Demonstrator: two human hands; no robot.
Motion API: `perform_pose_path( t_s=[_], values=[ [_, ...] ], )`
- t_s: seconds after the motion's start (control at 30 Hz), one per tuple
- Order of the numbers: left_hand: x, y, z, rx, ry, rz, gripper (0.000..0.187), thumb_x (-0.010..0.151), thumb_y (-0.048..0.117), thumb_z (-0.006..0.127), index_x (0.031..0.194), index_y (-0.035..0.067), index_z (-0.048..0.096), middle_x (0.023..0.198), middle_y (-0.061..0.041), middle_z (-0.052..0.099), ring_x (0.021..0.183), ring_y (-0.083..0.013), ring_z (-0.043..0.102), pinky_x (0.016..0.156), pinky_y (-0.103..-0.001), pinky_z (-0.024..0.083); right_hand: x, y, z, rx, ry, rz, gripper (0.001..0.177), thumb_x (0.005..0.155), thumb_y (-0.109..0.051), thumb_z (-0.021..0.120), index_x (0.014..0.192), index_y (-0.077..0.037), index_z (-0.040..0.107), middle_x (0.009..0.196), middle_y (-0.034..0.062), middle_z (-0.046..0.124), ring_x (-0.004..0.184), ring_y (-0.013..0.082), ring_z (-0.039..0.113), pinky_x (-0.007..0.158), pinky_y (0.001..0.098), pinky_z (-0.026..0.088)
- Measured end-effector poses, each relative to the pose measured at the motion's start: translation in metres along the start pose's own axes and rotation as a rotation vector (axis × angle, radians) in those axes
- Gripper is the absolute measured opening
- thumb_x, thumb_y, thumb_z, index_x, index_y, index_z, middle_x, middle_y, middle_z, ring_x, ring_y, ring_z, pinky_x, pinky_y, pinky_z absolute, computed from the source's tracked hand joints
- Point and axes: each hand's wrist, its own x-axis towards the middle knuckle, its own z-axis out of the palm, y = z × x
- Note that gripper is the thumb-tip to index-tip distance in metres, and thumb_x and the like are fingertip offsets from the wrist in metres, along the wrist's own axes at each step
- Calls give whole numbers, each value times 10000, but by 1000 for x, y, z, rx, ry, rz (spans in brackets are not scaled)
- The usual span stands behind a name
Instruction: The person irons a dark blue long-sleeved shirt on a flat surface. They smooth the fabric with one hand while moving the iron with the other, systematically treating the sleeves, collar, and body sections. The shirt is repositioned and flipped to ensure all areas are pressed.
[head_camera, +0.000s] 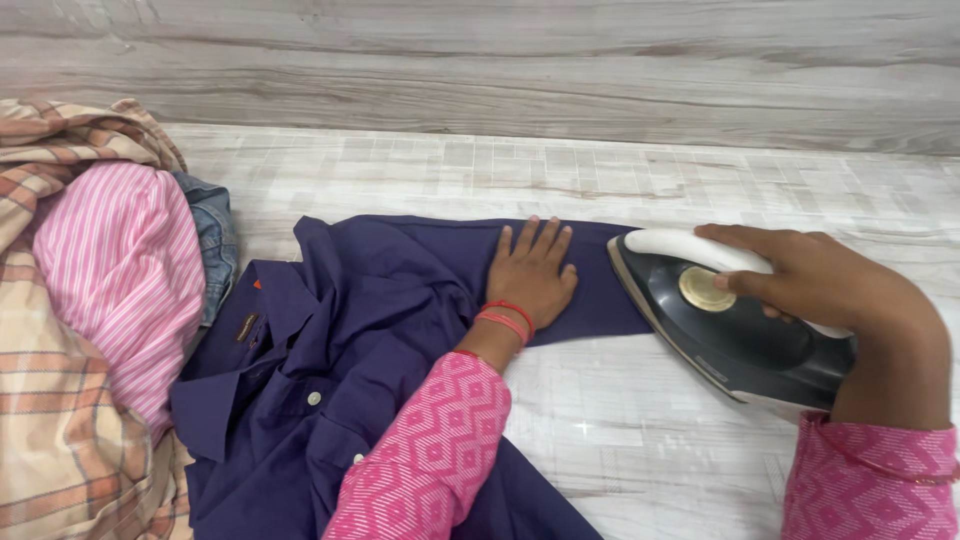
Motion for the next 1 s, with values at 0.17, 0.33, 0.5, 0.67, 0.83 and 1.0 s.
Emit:
perform_pose_path(
  t_s=[0.17,0.33,0.5,0.67,0.83,1.0],
  values=[
    [-26,-65,-26,33,43,-70,645,981,440,412,1566,171,372,1657,-47,303,1535,-271,213,1232,-565,119,-2,18,-4,-168,-9,75,670,972,-458,655,1613,-453,461,757,109,708,675,244,764,615,421,603],
    [-51,-64,-42,99,69,157,680,957,511,415,1564,210,363,1648,-64,294,1540,-274,197,1230,-551,117,-7,-21,-4,-153,-24,76,653,958,-497,627,1579,-443,434,844,134,778,801,245,767,741,423,583],
    [-52,-50,-38,40,-115,259,763,992,604,357,1580,121,301,1666,-76,257,1549,-242,177,1250,-496,112,4,-57,31,-115,162,-242,576,921,-513,597,1483,-438,500,1197,77,737,1071,321,697,874,494,544],
    [-51,-49,-38,70,-121,210,800,982,633,354,1584,109,290,1671,-78,241,1551,-245,150,1248,-488,100,24,-94,45,-188,310,-123,562,958,-493,577,1512,-459,488,1237,115,716,1096,373,696,878,518,562],
    [-52,-49,-45,50,-133,155,797,954,642,354,1581,155,291,1664,-41,237,1545,-239,149,1241,-502,83,64,-118,32,-134,358,-93,522,998,-500,569,1509,-408,514,1207,159,725,1088,410,691,871,525,561],
    [-57,-63,-52,43,-139,101,797,953,653,362,1578,161,309,1666,-27,252,1547,-240,162,1240,-538,77,41,-97,36,-149,305,-148,554,966,-540,554,1508,-445,493,1202,132,726,1080,392,694,867,526,561]
  ],
)
